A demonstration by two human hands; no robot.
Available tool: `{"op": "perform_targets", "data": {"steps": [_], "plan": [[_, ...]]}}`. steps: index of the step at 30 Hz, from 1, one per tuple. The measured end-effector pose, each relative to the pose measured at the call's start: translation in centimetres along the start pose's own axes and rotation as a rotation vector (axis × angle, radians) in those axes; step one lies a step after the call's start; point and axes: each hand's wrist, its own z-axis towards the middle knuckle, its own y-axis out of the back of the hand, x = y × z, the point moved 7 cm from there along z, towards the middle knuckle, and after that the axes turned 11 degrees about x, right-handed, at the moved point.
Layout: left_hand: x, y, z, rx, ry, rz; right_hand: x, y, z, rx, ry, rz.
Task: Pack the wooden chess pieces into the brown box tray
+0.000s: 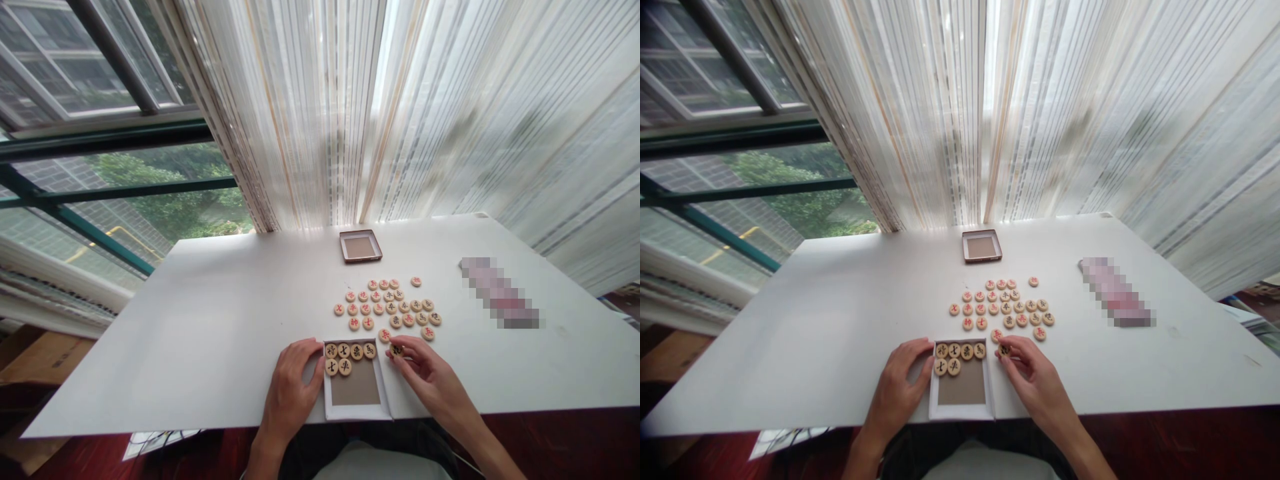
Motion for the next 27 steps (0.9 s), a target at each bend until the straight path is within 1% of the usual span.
{"op": "perform_targets", "data": {"steps": [5,10,19,27], "plan": [[-0.03,-0.01,0.07,-0.002,-0.004,-0.002,-0.60,-0.29,0.01,0.030,-0.103,0.154],[0.01,-0.06,0.17,0.007,-0.001,-0.004,-0.26,-0.30,0.16,0.013,-0.115,0.251],[0.07,-0.08,0.16,0.000,-0.001,-0.003,0.19,-0.44,0.13,0.055,-0.145,0.227],[-0.06,0.02,0.23,-0.009,-0.012,-0.004,-0.35,-0.04,0.21,0.029,-0.135,0.215]]}}
